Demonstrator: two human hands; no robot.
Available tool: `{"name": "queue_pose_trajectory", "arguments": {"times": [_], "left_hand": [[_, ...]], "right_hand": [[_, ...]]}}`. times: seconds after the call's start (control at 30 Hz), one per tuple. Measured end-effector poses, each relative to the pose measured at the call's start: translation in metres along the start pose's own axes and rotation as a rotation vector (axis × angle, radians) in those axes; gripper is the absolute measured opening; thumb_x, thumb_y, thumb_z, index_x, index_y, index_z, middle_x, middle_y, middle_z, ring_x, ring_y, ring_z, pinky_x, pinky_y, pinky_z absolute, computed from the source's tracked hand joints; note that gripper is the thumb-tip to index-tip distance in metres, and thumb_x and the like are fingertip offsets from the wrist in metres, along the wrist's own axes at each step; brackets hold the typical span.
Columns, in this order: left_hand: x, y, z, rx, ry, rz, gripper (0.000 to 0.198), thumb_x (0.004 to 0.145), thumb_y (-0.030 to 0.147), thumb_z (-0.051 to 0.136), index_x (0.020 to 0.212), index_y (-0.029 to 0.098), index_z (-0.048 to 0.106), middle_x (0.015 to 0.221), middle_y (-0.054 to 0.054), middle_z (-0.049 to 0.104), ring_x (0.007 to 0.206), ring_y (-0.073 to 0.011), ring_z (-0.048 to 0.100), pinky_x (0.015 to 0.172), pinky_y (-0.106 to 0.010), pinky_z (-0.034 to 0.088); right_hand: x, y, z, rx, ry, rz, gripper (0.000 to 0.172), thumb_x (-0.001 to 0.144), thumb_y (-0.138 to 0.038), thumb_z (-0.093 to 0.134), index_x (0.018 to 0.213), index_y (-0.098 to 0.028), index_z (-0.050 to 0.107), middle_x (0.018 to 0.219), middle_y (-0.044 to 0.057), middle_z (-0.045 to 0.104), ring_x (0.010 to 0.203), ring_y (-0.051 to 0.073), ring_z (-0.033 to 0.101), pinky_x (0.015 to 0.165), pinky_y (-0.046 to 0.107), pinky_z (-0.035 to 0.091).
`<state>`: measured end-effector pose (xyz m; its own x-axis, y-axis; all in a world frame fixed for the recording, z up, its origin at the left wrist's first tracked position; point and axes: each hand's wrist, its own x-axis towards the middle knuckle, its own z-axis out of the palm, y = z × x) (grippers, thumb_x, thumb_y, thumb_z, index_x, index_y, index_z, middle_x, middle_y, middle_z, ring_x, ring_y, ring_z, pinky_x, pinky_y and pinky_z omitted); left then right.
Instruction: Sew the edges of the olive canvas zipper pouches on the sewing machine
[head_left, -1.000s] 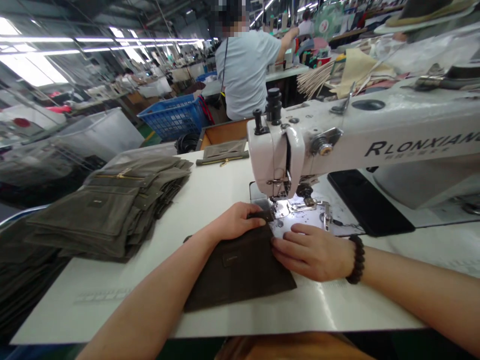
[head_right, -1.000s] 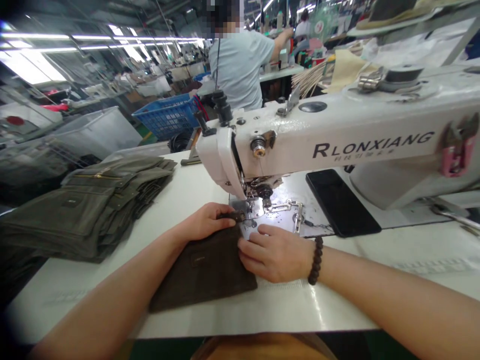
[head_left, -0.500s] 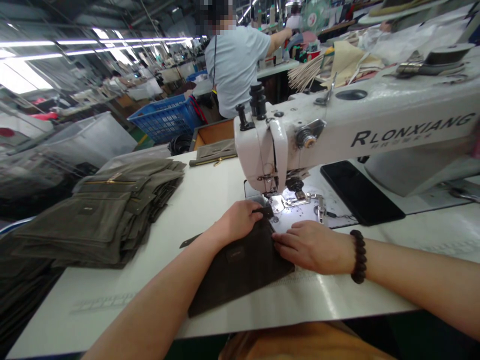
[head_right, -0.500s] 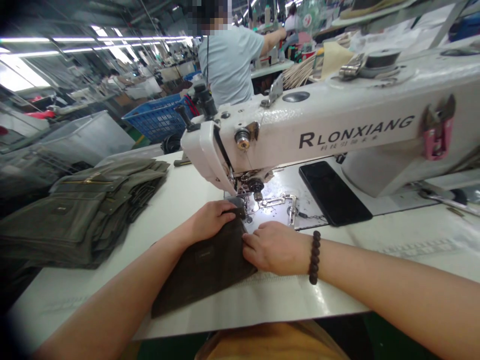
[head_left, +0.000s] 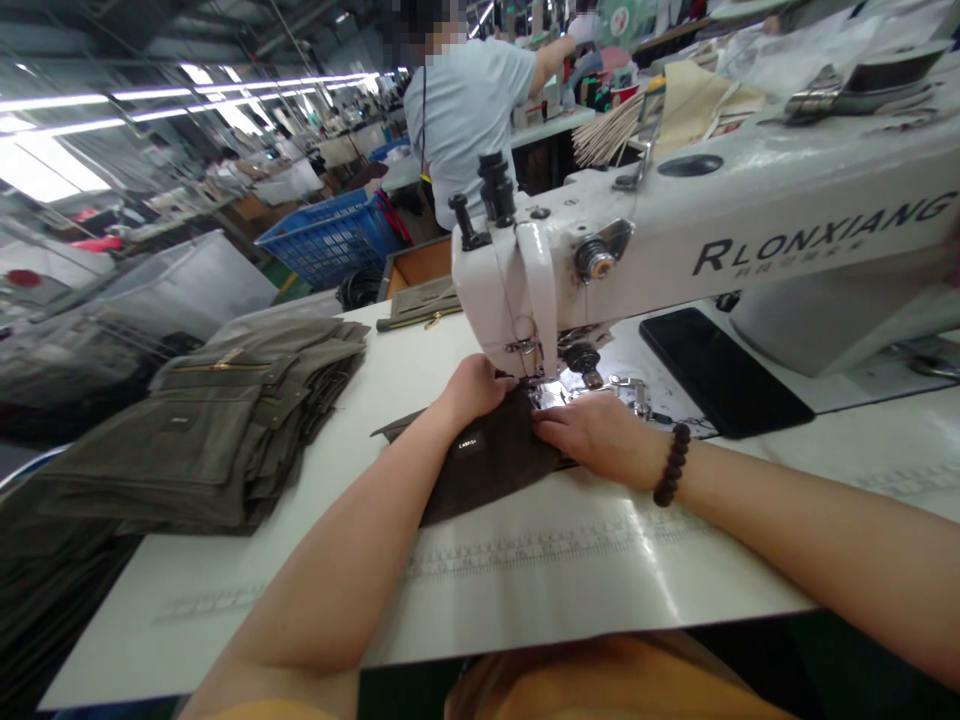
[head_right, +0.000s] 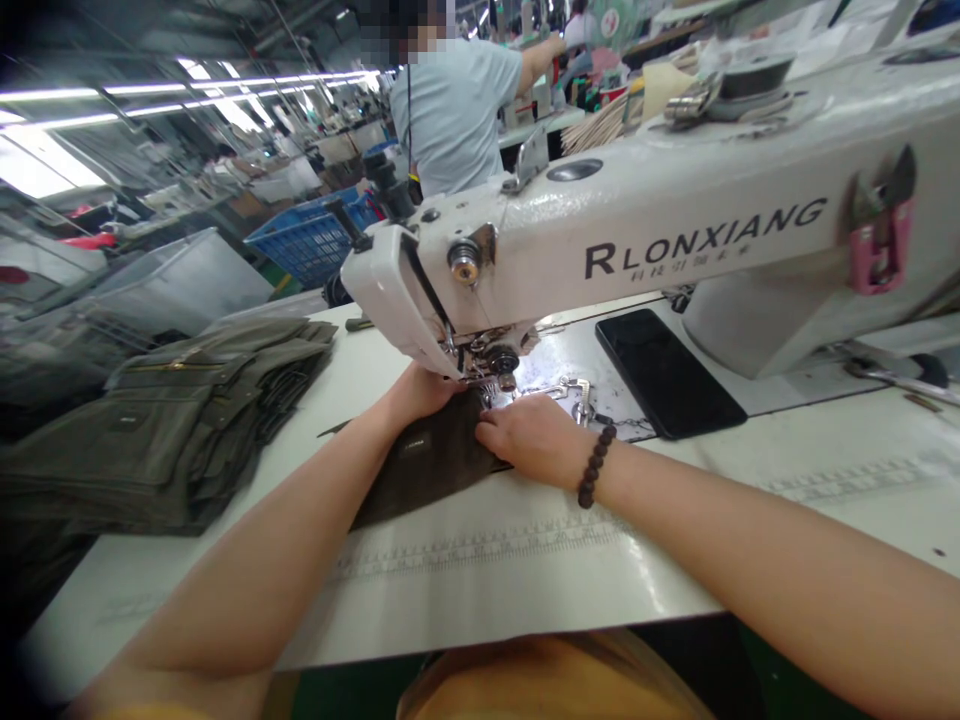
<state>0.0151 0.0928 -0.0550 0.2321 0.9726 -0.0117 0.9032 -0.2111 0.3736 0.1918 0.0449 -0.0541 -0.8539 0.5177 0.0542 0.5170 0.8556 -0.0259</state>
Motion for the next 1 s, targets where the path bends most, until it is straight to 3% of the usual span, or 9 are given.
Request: {"name": "queue_pose_trajectory", "arguments": {"times": [0.27, 0.53, 0.77, 1.0], "left_hand": [[0.004, 0.006, 0.006, 0.072, -0.006, 0.235, 0.031, 0.075, 0.016, 0.055, 0.106, 0.016, 0.059, 0.116, -0.004, 0.057, 0.116, -0.0200, 0.044, 0.102, -0.029, 0.029], [-0.001, 0.001, 0.011, 0.071, 0.056, 0.252, 0.029, 0.076, 0.017, 0.055, 0.105, 0.017, 0.059, 0.113, -0.003, 0.059, 0.112, -0.0200, 0.048, 0.100, -0.031, 0.033], [0.000, -0.002, 0.011, 0.047, 0.053, 0.394, 0.029, 0.075, 0.013, 0.054, 0.104, 0.015, 0.059, 0.112, -0.005, 0.060, 0.110, -0.0188, 0.050, 0.097, -0.028, 0.037], [0.003, -0.004, 0.014, 0.064, 0.053, 0.397, 0.024, 0.078, 0.010, 0.047, 0.097, 0.012, 0.062, 0.102, -0.007, 0.064, 0.104, -0.0215, 0.054, 0.092, -0.031, 0.041]], "right_hand": [[-0.012, -0.001, 0.000, -0.028, -0.009, -0.024, 0.018, 0.085, -0.014, 0.043, 0.094, -0.016, 0.058, 0.090, 0.007, 0.061, 0.069, 0.016, 0.055, 0.053, 0.027, 0.033], [-0.015, -0.002, 0.002, -0.074, -0.009, -0.090, 0.022, 0.081, -0.010, 0.042, 0.097, -0.012, 0.056, 0.094, 0.010, 0.060, 0.067, 0.018, 0.055, 0.052, 0.029, 0.035], [-0.016, -0.006, 0.008, -0.114, 0.145, -0.165, 0.027, 0.081, -0.007, 0.033, 0.092, -0.009, 0.058, 0.095, 0.014, 0.060, 0.060, 0.017, 0.054, 0.050, 0.030, 0.036], [-0.017, -0.008, 0.008, -0.135, 0.215, -0.175, 0.031, 0.080, -0.005, 0.029, 0.089, -0.009, 0.059, 0.092, 0.013, 0.062, 0.057, 0.017, 0.052, 0.049, 0.030, 0.036]]}}
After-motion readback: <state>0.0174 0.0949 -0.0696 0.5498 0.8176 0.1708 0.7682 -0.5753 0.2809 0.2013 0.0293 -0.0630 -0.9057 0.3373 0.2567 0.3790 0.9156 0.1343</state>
